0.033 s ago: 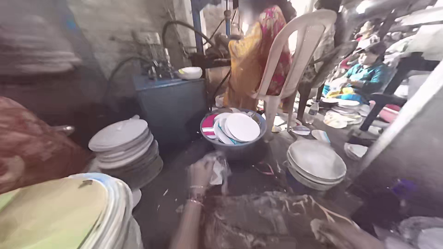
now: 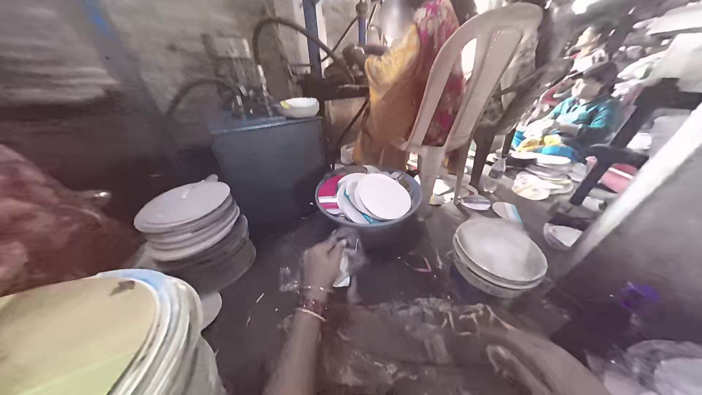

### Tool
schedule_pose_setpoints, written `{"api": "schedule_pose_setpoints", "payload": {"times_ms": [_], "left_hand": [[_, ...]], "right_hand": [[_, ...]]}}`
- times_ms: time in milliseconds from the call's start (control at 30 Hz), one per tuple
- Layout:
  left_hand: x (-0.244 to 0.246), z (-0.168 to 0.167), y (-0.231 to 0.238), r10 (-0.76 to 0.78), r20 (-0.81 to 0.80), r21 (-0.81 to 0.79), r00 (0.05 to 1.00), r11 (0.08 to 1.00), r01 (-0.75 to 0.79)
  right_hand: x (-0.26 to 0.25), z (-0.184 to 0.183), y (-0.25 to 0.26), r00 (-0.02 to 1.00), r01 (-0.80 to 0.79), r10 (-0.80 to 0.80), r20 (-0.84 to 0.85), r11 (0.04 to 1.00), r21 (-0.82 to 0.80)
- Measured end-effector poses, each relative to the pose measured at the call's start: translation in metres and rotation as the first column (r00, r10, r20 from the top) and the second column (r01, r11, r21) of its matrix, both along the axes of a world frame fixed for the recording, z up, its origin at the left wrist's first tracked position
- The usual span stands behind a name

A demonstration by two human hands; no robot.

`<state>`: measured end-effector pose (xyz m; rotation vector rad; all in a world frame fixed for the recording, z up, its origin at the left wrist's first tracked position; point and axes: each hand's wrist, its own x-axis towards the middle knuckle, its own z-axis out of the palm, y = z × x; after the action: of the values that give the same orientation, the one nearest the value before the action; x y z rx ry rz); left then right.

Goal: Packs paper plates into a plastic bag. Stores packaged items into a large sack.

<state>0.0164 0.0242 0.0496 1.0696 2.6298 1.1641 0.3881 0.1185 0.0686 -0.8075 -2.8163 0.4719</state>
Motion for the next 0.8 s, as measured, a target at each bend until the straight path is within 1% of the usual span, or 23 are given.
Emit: {"api": "schedule_pose_setpoints", "payload": {"times_ms": [33,67,100,133,200,300,333,367,400,433,467,500,533,567,600,667,700,767,800], "left_hand": [[0.008,0.013,0.007,-0.049,-0.005,0.088,0.999,0.995,0.050],[0.015,0.025,0.014,-0.111,-0.015,0.144,0.994,0.983,0.112],[0.021,0.035,0.020,-0.175,-0.037,0.193,0.984,0.965,0.179],[0.025,0.043,0.026,-0.233,-0.080,0.247,0.969,0.937,0.246],[0.035,0.047,0.033,-0.316,-0.184,0.324,0.931,0.875,0.361],[0.038,0.041,0.034,-0.353,-0.329,0.347,0.876,0.817,0.460],[0.036,0.037,0.035,-0.375,-0.363,0.315,0.853,0.812,0.491],[0.033,0.033,0.035,-0.423,-0.364,0.244,0.830,0.817,0.523],[0.031,0.032,0.036,-0.499,-0.303,0.135,0.812,0.821,0.555],[0.029,0.033,0.039,-0.565,-0.203,0.012,0.799,0.815,0.579],[0.024,0.037,0.045,-0.605,-0.097,-0.104,0.790,0.796,0.597],[0.017,0.039,0.054,-0.624,-0.034,-0.161,0.781,0.774,0.612],[0.007,0.041,0.065,-0.629,-0.015,-0.165,0.777,0.768,0.619],[-0.005,0.044,0.078,-0.617,-0.018,-0.126,0.787,0.782,0.610],[-0.021,0.048,0.094,-0.577,-0.047,-0.084,0.816,0.816,0.572],[-0.060,0.066,0.132,-0.419,-0.101,-0.081,0.902,0.907,0.412],[-0.085,0.076,0.154,-0.329,-0.171,-0.075,0.929,0.944,0.321],[-0.139,0.098,0.194,-0.150,-0.343,-0.036,0.927,0.989,0.146],[-0.169,0.108,0.211,-0.066,-0.415,-0.046,0.907,0.998,0.052]], "right_hand": [[-0.025,-0.002,0.011,0.987,-0.096,0.103,-0.124,0.993,0.062],[-0.053,-0.007,0.022,0.947,-0.179,0.209,-0.245,0.974,0.137],[-0.082,-0.009,0.032,0.896,-0.244,0.289,-0.336,0.954,0.172],[-0.110,-0.010,0.041,0.851,-0.296,0.351,-0.391,0.935,0.194],[-0.151,-0.014,0.051,0.822,-0.303,0.379,-0.424,0.923,0.238],[-0.185,-0.023,0.064,0.854,-0.173,0.310,-0.417,0.927,0.334],[-0.189,-0.024,0.069,0.880,-0.158,0.285,-0.380,0.931,0.330],[-0.190,-0.028,0.075,0.900,-0.151,0.269,-0.341,0.930,0.336],[-0.190,-0.035,0.080,0.914,-0.141,0.256,-0.315,0.928,0.345],[-0.187,-0.040,0.085,0.933,-0.152,0.245,-0.263,0.932,0.328],[-0.185,-0.041,0.088,0.952,-0.195,0.243,-0.186,0.950,0.243],[-0.183,-0.043,0.093,0.961,-0.239,0.252,-0.117,0.964,0.114],[-0.183,-0.045,0.099,0.960,-0.274,0.271,-0.067,0.961,-0.027],[-0.182,-0.051,0.106,0.955,-0.298,0.296,-0.035,0.947,-0.122],[-0.179,-0.061,0.115,0.949,-0.313,0.312,-0.032,0.934,-0.171],[-0.170,-0.087,0.131,0.950,-0.310,0.308,-0.050,0.915,-0.256],[-0.166,-0.098,0.139,0.953,-0.292,0.302,-0.021,0.899,-0.326],[-0.165,-0.114,0.154,0.956,-0.247,0.290,0.042,0.873,-0.421],[-0.167,-0.123,0.157,0.961,-0.238,0.276,0.026,0.868,-0.435]]}}
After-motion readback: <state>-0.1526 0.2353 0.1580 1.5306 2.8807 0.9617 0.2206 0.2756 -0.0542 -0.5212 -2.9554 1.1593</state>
